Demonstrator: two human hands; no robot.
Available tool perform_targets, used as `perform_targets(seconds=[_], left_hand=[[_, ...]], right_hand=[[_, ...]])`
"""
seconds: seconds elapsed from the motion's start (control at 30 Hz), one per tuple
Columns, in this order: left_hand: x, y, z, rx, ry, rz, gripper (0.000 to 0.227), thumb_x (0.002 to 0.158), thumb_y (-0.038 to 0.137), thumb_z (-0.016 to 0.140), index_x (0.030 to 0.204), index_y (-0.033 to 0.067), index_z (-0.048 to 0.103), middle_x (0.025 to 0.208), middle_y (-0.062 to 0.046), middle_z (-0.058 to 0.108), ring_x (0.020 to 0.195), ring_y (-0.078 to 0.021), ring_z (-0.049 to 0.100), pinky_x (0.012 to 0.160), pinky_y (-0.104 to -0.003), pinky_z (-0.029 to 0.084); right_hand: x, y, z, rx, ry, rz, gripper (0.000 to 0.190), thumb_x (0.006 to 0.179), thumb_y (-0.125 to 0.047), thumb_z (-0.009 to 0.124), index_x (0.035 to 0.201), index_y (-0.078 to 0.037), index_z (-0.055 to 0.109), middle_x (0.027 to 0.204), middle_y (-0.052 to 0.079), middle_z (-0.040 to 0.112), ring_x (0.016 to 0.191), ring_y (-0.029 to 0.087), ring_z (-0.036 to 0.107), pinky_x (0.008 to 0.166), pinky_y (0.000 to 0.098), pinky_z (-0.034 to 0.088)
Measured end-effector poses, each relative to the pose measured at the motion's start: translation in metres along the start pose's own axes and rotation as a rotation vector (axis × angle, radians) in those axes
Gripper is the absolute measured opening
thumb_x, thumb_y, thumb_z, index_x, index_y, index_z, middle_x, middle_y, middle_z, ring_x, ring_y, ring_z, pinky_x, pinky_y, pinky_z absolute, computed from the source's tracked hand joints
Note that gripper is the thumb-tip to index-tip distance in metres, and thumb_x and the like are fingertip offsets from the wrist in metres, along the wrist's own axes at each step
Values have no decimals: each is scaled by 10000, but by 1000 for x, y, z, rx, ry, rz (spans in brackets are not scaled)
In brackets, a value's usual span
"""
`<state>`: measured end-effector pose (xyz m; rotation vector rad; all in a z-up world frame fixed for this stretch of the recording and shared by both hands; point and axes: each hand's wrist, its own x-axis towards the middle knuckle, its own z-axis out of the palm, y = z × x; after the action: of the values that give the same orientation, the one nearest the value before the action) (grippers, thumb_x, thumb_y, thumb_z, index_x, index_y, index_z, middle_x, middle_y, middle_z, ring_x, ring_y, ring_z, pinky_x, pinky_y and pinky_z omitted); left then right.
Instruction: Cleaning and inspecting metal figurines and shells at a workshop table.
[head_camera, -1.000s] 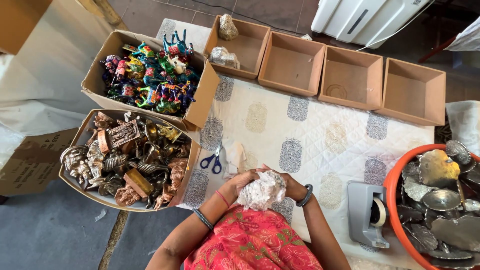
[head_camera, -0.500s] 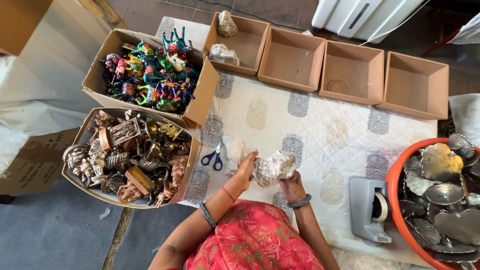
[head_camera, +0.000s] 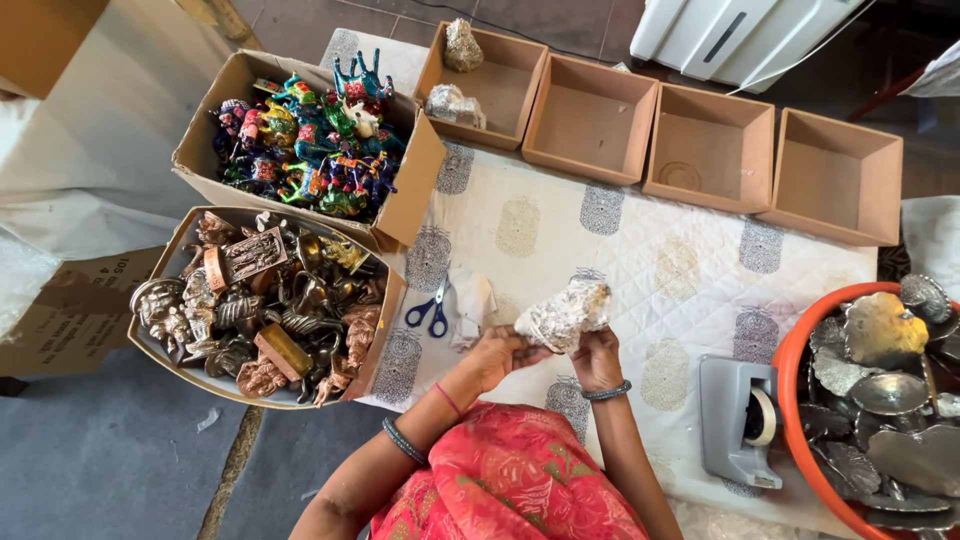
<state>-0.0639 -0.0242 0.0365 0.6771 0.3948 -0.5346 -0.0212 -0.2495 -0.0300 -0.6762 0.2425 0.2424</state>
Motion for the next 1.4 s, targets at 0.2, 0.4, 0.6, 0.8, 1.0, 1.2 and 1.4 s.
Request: perform_targets(seconds=[0.2, 0.4, 0.6, 0.8, 1.0, 1.2, 1.4], left_hand=[[-18, 2, 14, 1064, 447, 373, 486, 841, 32, 581, 1323, 11, 523, 1368, -225, 513, 1150, -327, 643, 935, -379, 585], [-41, 51, 62, 1280, 416, 992, 598, 947, 242, 724, 1413, -66, 509, 1481, -307, 446, 1297, -417, 508, 1019, -462, 469], [18, -8, 10, 95, -17, 101, 262, 1005, 229, 655, 1106, -6, 714, 955, -100, 772, 888, -247, 717, 864, -452, 595], [5, -1, 35, -101, -237, 7, 75, 978, 130, 665, 988, 62, 694, 955, -69, 746, 897, -191, 734, 802, -373, 598], [-11, 9, 65, 998, 429, 447, 327, 759, 136, 873, 919, -3, 623, 804, -129, 669, 735, -244, 627, 650, -365, 536], [-16, 19, 57, 952, 528, 641, 405, 763, 100, 832, 1086, 7, 607, 932, -68, 700, 785, -205, 714, 694, -305, 586], [8, -2, 13, -79, 154, 265, 332, 860, 29, 700, 1159, 58, 560, 1035, -50, 701, 958, -206, 685, 848, -371, 562]], right_hand=[[7, -8, -2, 7, -23, -84, 417, 905, 112, 605, 1298, -29, 616, 1255, 120, 703, 1194, 273, 659, 1046, 483, 538], [2, -20, 6, -22, -113, -136, 426, 914, 109, 625, 1317, -31, 631, 1296, 103, 697, 1246, 247, 642, 1104, 450, 530], [-7, -30, 41, -23, -41, -95, 495, 860, 75, 616, 1338, -54, 599, 1262, 85, 707, 1175, 237, 677, 1008, 444, 562], [-8, -22, 24, 45, -129, -18, 436, 925, -1, 657, 1355, 16, 585, 1215, 149, 715, 1077, 284, 708, 905, 462, 590], [-20, -27, 48, 32, -160, -21, 577, 854, -8, 699, 1411, -1, 551, 1294, 134, 690, 1162, 264, 686, 1016, 459, 568], [-12, -14, 48, -8, -145, -62, 555, 852, 78, 657, 1395, 17, 555, 1276, 143, 694, 1174, 277, 677, 1026, 490, 557], [0, -3, 23, 26, -67, -60, 401, 936, 100, 598, 1330, 27, 612, 1229, 162, 701, 1123, 291, 689, 976, 504, 569]])
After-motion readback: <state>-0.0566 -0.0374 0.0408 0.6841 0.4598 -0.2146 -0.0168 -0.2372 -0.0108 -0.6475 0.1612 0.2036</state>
